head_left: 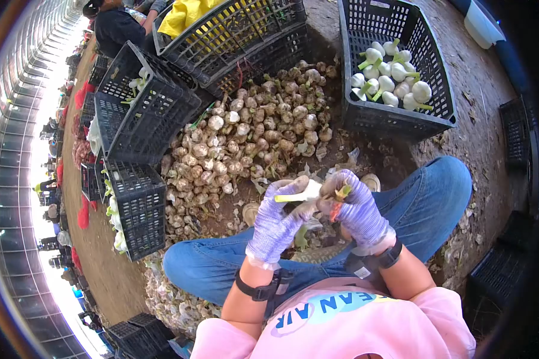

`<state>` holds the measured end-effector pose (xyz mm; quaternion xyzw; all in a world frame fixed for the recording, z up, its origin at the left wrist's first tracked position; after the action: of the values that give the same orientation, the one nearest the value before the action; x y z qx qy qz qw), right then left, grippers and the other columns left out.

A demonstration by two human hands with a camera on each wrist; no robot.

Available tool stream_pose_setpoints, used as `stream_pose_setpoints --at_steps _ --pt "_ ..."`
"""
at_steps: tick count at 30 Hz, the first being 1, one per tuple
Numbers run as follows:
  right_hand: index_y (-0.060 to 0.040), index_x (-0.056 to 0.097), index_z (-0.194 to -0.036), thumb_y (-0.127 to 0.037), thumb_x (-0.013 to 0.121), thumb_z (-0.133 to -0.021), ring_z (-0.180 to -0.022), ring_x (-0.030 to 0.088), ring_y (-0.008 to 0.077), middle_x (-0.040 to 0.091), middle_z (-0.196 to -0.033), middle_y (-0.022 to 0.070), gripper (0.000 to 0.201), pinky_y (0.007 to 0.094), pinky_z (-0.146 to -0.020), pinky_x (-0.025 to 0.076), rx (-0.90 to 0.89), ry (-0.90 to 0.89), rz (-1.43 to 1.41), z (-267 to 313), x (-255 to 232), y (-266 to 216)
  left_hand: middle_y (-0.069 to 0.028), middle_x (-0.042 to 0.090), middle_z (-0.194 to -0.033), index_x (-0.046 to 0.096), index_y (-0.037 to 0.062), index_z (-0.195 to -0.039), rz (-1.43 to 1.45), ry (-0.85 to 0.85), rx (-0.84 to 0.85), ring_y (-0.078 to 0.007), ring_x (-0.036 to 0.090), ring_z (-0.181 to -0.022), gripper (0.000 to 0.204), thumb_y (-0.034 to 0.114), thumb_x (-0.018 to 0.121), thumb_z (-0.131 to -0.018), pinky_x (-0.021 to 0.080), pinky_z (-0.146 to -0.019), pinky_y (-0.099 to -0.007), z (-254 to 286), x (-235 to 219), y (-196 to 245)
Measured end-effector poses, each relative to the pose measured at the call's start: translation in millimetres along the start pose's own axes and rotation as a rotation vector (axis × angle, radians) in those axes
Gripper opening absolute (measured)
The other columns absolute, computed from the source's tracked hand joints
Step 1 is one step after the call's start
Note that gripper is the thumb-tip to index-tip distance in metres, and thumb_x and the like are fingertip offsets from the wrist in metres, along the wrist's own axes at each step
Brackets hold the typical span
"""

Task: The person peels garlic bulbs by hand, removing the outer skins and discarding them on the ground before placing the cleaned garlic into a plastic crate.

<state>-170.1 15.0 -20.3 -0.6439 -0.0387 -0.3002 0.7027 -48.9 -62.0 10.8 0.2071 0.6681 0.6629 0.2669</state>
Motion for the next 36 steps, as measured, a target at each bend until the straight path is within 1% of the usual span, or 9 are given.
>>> stream_pose_setpoints --at_steps 2,10,13,17,19,21,23,27,36 --pt "-0.004 0.052 -0.096 -0.003 0.064 -0.077 -0.073 0.055 0.0126 0.056 -0.084 0.0045 0.022 0.0274 -0.068 0.046 0.007 0.027 0.037 3.5 -0.2 6.8 -0.008 0.062 -0.1 0.056 0.0 -0.11 0.248 0.091 -0.282 -0.0176 0.06 -0.09 0.032 0.013 0.066 -0.082 0.049 -0.079 -0.028 5.0 -6.5 -21.3" --pt "-0.0045 0.051 -0.093 -0.01 0.064 -0.081 -0.07 0.057 0.0127 0.061 -0.083 0.0072 0.019 0.0235 -0.065 0.047 -0.032 0.423 -0.305 -11.4 -55.3 -3.9 -0.0096 0.062 -0.099 0.055 -0.0014 -0.11 0.748 0.157 -0.258 -0.0189 0.061 -0.091 0.045 0.025 0.071 -0.077 0.05 -0.08 -0.0284 3.7 -16.9 -31.3" --pt "-0.0053 0.061 -0.101 -0.019 0.07 -0.076 -0.079 0.06 0.0213 0.063 -0.091 0.0096 0.03 0.0323 -0.076 0.048 -0.085 -0.114 0.512 -7.0 -20.6 -3.8 -0.0104 0.062 -0.101 0.054 0.0 -0.111 0.837 0.201 -0.263 -0.0204 0.061 -0.092 0.046 0.025 0.071 -0.076 0.052 -0.079 -0.0315 -5.8 -24.5 -41.2" --pt "-0.0049 0.061 -0.107 -0.028 0.069 -0.075 -0.093 0.057 0.0325 0.062 -0.096 0.0163 0.04 0.0383 -0.083 0.045 0.006 -0.216 0.874 -7.8 -12.4 14.3 -0.0122 0.059 -0.103 0.052 0.0034 -0.111 0.802 0.55 -0.115 -0.0197 0.062 -0.088 0.04 0.024 0.066 -0.08 0.057 -0.064 -0.0267 -46.5 -115.9 -22.2" --pt "-0.0044 0.059 -0.109 -0.03 0.067 -0.076 -0.098 0.055 0.0358 0.061 -0.098 0.0186 0.043 0.0397 -0.085 0.044 0.103 -0.266 0.854 -5.8 -10.9 26.6 -0.0184 0.056 -0.112 0.05 0.0027 -0.114 1.249 0.066 0.207 -0.021 0.063 -0.09 0.034 0.023 0.057 -0.088 0.058 -0.068 -0.0277 -80.9 -169.2 35.7" --pt "-0.0052 0.058 -0.112 -0.029 0.064 -0.079 -0.1 0.054 0.0364 0.06 -0.101 0.0198 0.041 0.04 -0.087 0.043 0.056 -0.297 0.746 -9.8 -7.8 35.1 -0.0141 0.057 -0.112 0.051 0.0025 -0.111 0.866 0.644 0.486 -0.0197 0.06 -0.096 0.03 0.02 0.057 -0.088 0.057 -0.073 -0.0293 -76.2 -223.5 58.3" --pt "-0.0057 0.056 -0.114 -0.026 0.061 -0.082 -0.103 0.054 0.0365 0.059 -0.106 0.0214 0.039 0.0398 -0.087 0.044 0.073 -0.317 0.78 -14.5 -7.5 44.1 -0.0115 0.057 -0.11 0.052 0.0025 -0.11 0.611 0.816 0.326 -0.018 0.059 -0.092 0.034 0.023 0.062 -0.085 0.057 -0.072 -0.0257 -92.6 -246.8 22.3" --pt "-0.005 0.055 -0.116 -0.018 0.056 -0.085 -0.101 0.057 0.0354 0.059 -0.106 0.0225 0.034 0.0381 -0.084 0.046 0.24 -0.235 0.659 -27.6 -19.0 60.5 -0.0097 0.055 -0.112 0.055 0.0063 -0.111 0.115 0.591 -0.297 -0.018 0.056 -0.096 0.042 0.024 0.07 -0.077 0.05 -0.083 -0.0305 -121.9 -155.8 -78.8" --pt "-0.001 0.058 -0.106 -0.013 0.06 -0.083 -0.084 0.062 0.0301 0.063 -0.092 0.0198 0.026 0.0341 -0.075 0.047 0.421 -0.073 0.432 -46.2 -38.8 77.5 -0.0226 0.046 -0.122 0.052 0.0113 -0.12 -1.088 -0.127 -0.529 -0.0374 0.051 -0.108 0.05 0.019 0.066 -0.073 0.043 -0.091 -0.0402 -170.1 -35.2 -266.4"
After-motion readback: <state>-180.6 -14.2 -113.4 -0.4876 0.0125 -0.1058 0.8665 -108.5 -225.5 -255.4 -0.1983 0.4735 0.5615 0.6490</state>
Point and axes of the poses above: each hand's wrist, its own z-axis away from the middle knuckle, its own x-axis out of the palm, y = z × x, the point moved 7 cm from there along -z, towards the middle knuckle
